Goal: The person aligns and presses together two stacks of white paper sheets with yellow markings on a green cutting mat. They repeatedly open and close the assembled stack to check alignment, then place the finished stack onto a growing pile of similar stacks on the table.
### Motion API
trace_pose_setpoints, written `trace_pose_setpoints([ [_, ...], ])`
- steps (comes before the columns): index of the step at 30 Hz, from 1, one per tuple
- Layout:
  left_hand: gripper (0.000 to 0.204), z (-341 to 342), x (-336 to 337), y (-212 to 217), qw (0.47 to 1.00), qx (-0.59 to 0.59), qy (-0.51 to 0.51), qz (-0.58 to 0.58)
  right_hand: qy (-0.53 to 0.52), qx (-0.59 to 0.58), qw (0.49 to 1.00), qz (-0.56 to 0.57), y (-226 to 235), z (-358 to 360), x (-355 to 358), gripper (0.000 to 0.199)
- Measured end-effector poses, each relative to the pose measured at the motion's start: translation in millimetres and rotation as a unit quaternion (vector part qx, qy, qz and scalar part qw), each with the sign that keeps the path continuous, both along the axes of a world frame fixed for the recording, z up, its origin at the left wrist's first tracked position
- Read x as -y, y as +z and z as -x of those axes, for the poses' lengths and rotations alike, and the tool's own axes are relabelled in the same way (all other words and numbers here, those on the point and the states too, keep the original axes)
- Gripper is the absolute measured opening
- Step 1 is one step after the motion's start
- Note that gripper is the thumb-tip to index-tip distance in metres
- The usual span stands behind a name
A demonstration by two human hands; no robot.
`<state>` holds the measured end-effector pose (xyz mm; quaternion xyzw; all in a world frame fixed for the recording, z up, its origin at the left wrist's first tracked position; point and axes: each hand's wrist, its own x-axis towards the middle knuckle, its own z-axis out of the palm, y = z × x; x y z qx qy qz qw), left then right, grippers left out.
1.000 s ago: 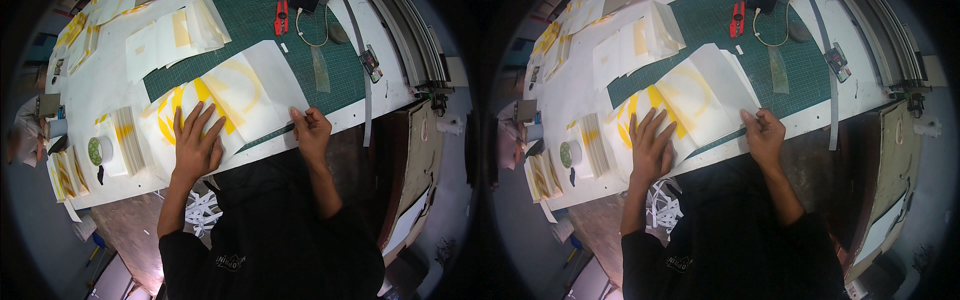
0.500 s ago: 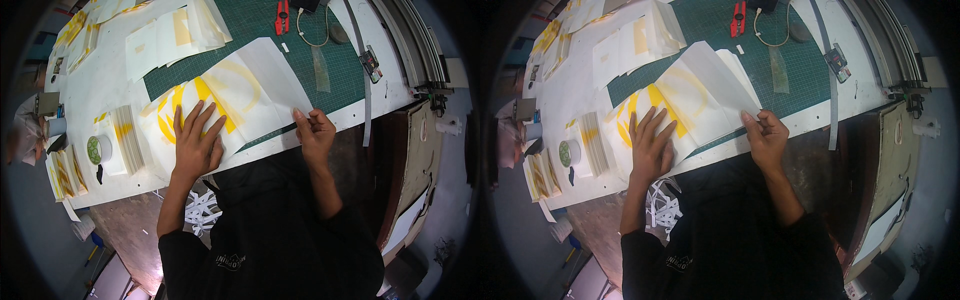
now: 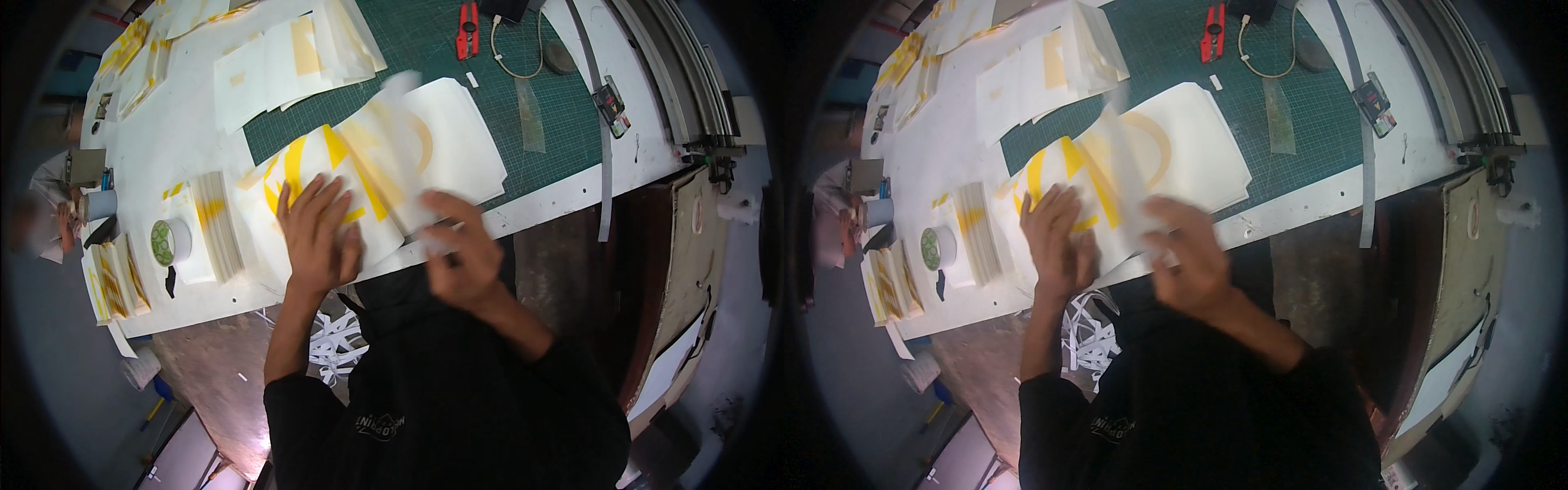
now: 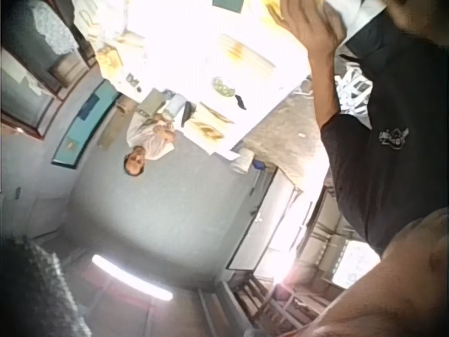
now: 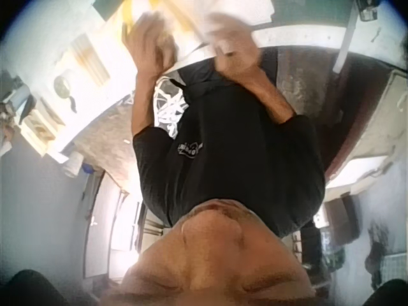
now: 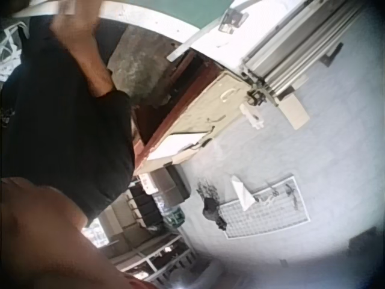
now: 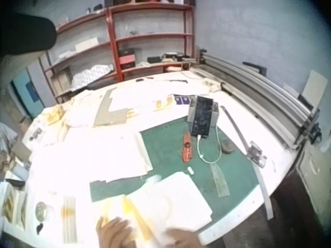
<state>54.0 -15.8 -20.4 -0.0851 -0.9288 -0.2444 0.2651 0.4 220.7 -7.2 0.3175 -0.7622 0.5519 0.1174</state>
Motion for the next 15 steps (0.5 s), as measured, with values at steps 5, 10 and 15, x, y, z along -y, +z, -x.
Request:
trace_pose_setpoints([
  [5, 0.021, -10, 24, 5, 0.903, -0.236, 0.154, -0.323, 0.145, -0.123, 0.970, -0.150, -6, -40, 57, 0.017],
  [10, 0.023, -1, 22, 71, 0.999, 0.009, 0.008, -0.043, 0.188, -0.131, 0.956, -0.186, -20, -54, 74, 0.020],
  [15, 0.021, 36, -5, 50, 0.972, 0.178, -0.138, 0.064, 0.259, -0.134, 0.956, -0.035, -21, -55, 64, 0.021],
])
